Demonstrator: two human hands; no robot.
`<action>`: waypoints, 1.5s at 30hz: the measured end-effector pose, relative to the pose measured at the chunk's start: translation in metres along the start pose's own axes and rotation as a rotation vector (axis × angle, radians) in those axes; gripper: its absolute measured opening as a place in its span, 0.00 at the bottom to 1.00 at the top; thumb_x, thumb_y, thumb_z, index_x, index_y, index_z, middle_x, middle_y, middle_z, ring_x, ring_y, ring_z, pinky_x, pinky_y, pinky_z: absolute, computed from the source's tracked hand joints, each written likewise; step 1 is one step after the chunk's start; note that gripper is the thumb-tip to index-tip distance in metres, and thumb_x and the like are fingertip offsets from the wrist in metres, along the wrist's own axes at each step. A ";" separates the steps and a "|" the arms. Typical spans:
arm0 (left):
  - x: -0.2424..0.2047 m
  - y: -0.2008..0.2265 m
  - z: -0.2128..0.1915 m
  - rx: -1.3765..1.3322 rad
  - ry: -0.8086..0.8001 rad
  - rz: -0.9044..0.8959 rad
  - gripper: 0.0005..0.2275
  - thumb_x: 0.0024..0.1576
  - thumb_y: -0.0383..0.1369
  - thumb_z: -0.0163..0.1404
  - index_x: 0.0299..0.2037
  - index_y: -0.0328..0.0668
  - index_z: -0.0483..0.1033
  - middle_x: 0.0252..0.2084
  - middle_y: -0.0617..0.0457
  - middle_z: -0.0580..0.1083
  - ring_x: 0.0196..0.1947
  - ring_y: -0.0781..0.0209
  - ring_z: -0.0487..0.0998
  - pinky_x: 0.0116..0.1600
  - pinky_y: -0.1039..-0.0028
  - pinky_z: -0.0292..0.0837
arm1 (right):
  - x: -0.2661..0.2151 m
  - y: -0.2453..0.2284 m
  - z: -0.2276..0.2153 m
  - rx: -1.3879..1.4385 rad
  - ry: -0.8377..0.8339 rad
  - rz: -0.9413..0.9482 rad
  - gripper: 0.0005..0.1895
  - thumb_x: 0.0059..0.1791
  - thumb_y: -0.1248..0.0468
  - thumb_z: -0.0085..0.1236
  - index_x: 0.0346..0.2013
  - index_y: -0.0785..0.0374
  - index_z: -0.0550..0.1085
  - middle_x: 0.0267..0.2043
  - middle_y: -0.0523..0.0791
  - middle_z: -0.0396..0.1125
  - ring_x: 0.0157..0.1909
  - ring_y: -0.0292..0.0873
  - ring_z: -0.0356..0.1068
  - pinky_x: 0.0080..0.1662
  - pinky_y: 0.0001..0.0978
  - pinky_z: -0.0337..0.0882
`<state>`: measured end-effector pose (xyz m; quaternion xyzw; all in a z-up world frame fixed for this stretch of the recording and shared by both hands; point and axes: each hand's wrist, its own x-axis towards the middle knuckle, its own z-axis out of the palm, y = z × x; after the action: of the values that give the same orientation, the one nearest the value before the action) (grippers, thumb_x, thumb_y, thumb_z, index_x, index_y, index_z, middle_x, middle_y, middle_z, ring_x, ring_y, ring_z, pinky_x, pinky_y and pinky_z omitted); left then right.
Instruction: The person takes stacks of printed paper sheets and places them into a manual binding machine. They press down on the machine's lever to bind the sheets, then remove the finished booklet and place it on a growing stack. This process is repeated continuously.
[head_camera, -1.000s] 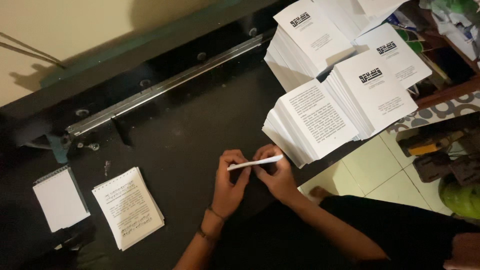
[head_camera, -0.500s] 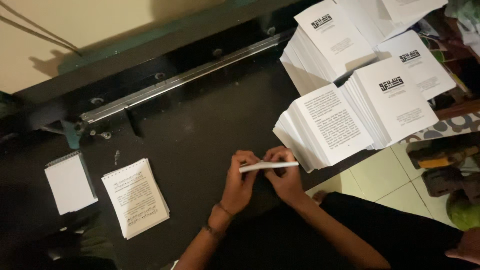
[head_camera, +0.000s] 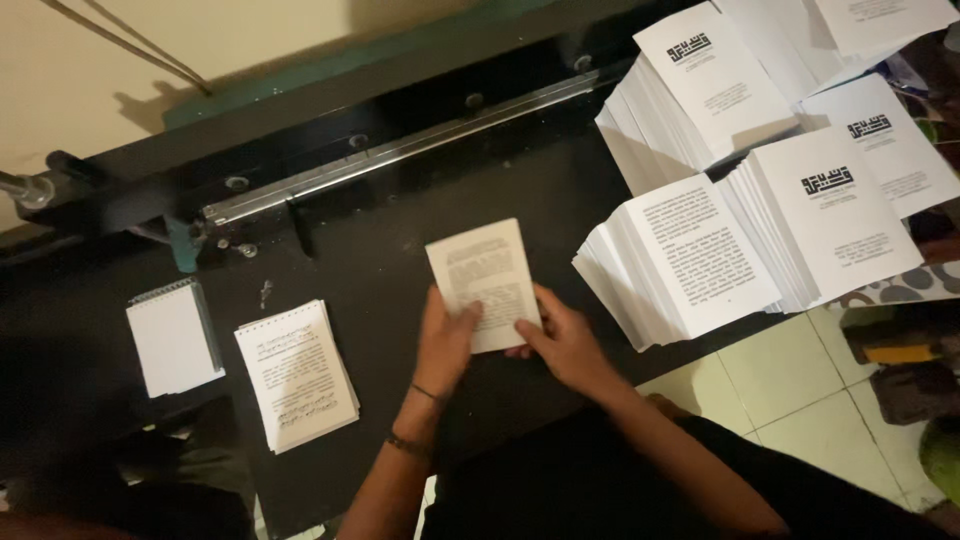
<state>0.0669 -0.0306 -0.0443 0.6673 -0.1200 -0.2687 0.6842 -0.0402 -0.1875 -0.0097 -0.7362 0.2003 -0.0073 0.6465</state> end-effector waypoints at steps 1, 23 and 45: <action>0.006 0.001 -0.009 0.055 0.079 -0.002 0.21 0.61 0.27 0.51 0.64 0.33 0.63 0.58 0.40 0.69 0.61 0.46 0.68 0.63 0.52 0.64 | 0.006 -0.007 0.008 0.133 0.018 0.012 0.32 0.53 0.71 0.54 0.72 0.65 0.58 0.44 0.60 0.74 0.33 0.51 0.78 0.36 0.39 0.79; 0.049 0.071 -0.147 1.468 -0.053 0.283 0.19 0.58 0.25 0.51 0.61 0.46 0.77 0.64 0.47 0.74 0.63 0.47 0.74 0.61 0.61 0.76 | 0.192 -0.012 0.168 0.662 -0.083 0.066 0.43 0.48 0.78 0.53 0.77 0.58 0.54 0.49 0.67 0.67 0.32 0.69 0.75 0.35 0.52 0.81; 0.068 0.043 -0.169 1.415 0.160 0.329 0.16 0.58 0.36 0.58 0.57 0.49 0.80 0.57 0.50 0.76 0.61 0.49 0.75 0.58 0.60 0.78 | 0.209 -0.004 0.146 0.330 -0.303 0.067 0.46 0.53 0.69 0.54 0.80 0.55 0.40 0.38 0.67 0.72 0.34 0.63 0.78 0.34 0.45 0.81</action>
<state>0.2203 0.0750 -0.0291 0.9406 -0.3132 0.0290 0.1275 0.1923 -0.1119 -0.0818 -0.6062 0.1215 0.0921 0.7805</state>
